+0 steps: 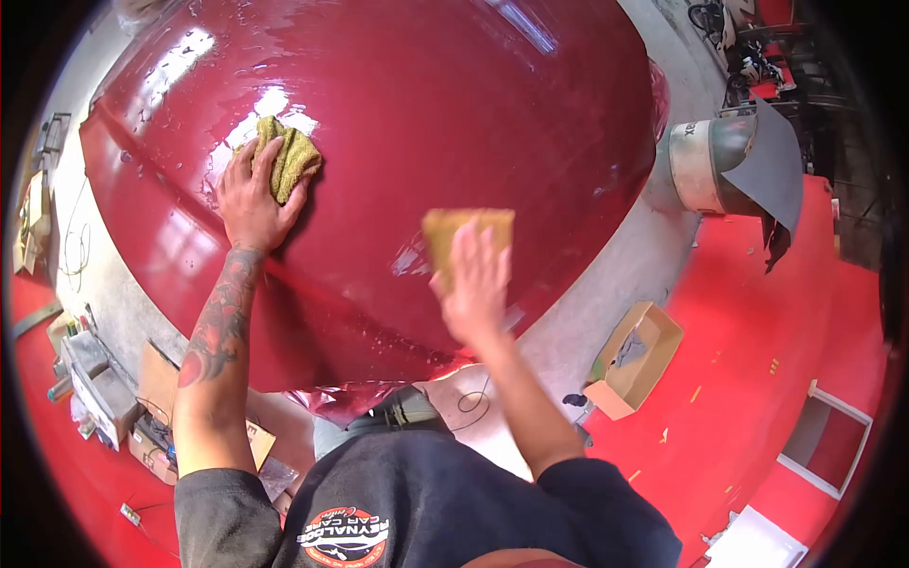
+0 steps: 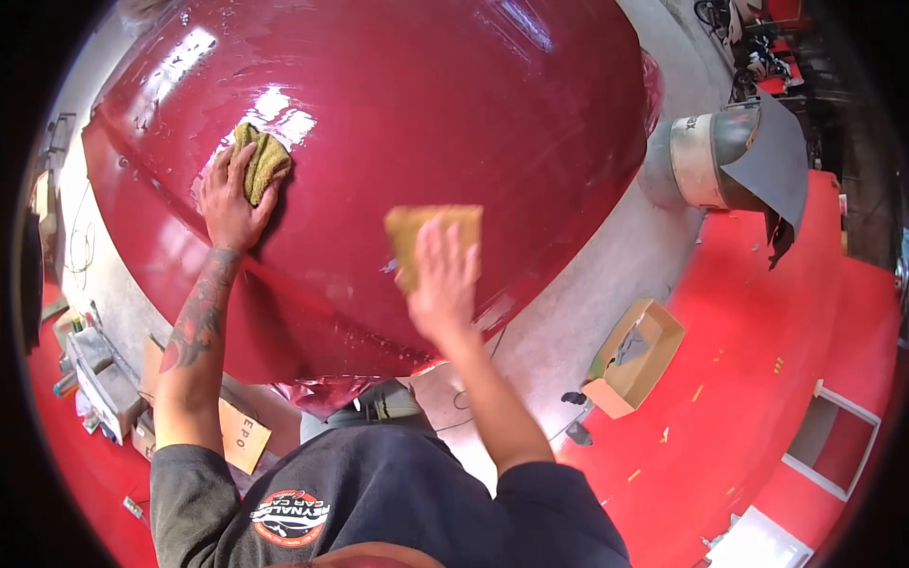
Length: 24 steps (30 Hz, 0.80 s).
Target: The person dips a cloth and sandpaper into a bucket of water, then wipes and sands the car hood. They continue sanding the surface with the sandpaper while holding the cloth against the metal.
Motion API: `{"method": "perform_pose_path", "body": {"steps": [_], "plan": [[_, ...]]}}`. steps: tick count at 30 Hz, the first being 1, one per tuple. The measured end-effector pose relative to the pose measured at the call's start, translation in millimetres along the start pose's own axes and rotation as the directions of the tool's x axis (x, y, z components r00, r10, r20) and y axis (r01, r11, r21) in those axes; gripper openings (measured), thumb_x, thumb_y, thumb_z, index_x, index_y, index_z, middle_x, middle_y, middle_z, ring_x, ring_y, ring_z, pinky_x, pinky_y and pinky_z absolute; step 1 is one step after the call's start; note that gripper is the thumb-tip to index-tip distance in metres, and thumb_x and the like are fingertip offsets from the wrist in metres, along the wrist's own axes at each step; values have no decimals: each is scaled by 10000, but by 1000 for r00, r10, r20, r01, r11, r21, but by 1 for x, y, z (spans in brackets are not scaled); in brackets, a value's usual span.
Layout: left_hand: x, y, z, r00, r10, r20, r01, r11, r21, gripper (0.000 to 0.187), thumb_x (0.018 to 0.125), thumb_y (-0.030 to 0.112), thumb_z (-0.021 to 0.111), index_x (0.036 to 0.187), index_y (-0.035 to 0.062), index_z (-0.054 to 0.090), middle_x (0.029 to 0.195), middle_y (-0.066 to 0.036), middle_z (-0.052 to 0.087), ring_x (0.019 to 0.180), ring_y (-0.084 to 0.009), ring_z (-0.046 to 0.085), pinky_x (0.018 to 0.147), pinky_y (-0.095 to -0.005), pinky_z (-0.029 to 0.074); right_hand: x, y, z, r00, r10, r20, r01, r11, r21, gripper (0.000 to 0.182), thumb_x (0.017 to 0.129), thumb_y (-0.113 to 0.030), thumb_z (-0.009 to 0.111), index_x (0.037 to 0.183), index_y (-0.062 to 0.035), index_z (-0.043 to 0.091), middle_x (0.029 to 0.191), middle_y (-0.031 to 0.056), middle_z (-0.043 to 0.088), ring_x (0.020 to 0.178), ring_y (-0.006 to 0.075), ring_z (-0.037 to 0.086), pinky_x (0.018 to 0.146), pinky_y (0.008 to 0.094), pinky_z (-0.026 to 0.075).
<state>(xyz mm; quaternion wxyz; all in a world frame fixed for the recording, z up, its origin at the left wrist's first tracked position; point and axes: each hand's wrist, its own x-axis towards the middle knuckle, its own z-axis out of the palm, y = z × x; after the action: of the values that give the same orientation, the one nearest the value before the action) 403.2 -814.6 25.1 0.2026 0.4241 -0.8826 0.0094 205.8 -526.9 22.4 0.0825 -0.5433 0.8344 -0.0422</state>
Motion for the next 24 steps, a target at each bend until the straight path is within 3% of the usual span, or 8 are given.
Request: {"method": "perform_pose_path", "body": {"steps": [2, 4, 9, 14, 18, 20, 22, 24], "plan": [[1, 0, 0, 1000, 12, -10, -12, 1000, -10, 656, 799, 464, 723, 1389, 251, 531, 1394, -99, 508, 1288, -307, 486, 1089, -489, 355, -61, -52, -13, 895, -106, 433, 167, 980, -105, 824, 927, -440, 609, 1578, -88, 245, 1657, 120, 188, 1522, 354, 179, 1214, 590, 121], [-1, 1, 1, 1000, 4, -10, -4, 1000, -5, 654, 803, 457, 724, 1392, 251, 530, 1389, -97, 512, 1284, -304, 489, 1091, -484, 356, -68, -9, 22, 935, -326, 140, 312, 944, 110, 805, 933, -487, 588, 1580, -135, 263, 1656, 87, 210, 1514, 318, 219, 1213, 566, 157], [0, 1, 0, 1000, 10, 0, -10, 1000, -21, 648, 816, 439, 724, 1400, 238, 524, 1392, -109, 516, 1296, -311, 487, 1083, -485, 361, 89, 154, -12, 964, 20, -264, -29, 999, -33, 671, 1033, -484, 421, 1574, -117, 274, 1642, 111, 244, 1506, 333, 236, 1198, 539, 195], [1, 1, 0, 1000, 7, -4, -7, 1000, -15, 661, 811, 462, 725, 1400, 243, 524, 1375, -107, 518, 1279, -314, 494, 1091, -483, 354, 109, 143, -16, 921, 338, -196, -323, 941, 104, 715, 1054, -533, 284, 1588, -64, 204, 1666, 118, 152, 1541, 301, 115, 1239, 500, 86], [-1, 1, 1, 1000, 17, -19, -18, 999, -40, 656, 814, 467, 723, 1398, 244, 525, 1377, -107, 517, 1284, -314, 491, 1091, -487, 353, -44, 0, 14, 997, 77, -14, -77, 997, 8, 725, 1044, -500, 346, 1591, -58, 170, 1669, 146, 112, 1537, 363, 100, 1222, 571, 69], [1, 3, 0, 1000, -14, 7, 14, 1000, -25, 654, 815, 466, 723, 1398, 244, 525, 1378, -106, 518, 1289, -312, 488, 1090, -487, 353, -94, -46, -4, 872, 29, 488, 96, 969, -229, 780, 1016, -562, 380, 1601, -96, 158, 1674, 124, 109, 1542, 330, 102, 1224, 560, 70], [2, 3, 0, 1000, -3, 3, 3, 1000, -25, 650, 816, 464, 722, 1396, 245, 526, 1378, -105, 519, 1290, -311, 488, 1088, -486, 355, -92, 6, 26, 974, -225, -4, 224, 971, 87, 703, 1029, -517, 392, 1597, -147, 206, 1677, 59, 135, 1537, 306, 144, 1223, 565, 99], [2, 3, 1, 1000, 6, -1, -6, 1000, -23, 647, 817, 463, 721, 1394, 245, 527, 1377, -105, 520, 1291, -311, 487, 1086, -486, 358, -43, 68, 9, 996, -47, -74, 47, 999, 3, 712, 1005, -535, 448, 1584, -164, 265, 1659, 65, 210, 1522, 298, 202, 1216, 526, 157]]}}
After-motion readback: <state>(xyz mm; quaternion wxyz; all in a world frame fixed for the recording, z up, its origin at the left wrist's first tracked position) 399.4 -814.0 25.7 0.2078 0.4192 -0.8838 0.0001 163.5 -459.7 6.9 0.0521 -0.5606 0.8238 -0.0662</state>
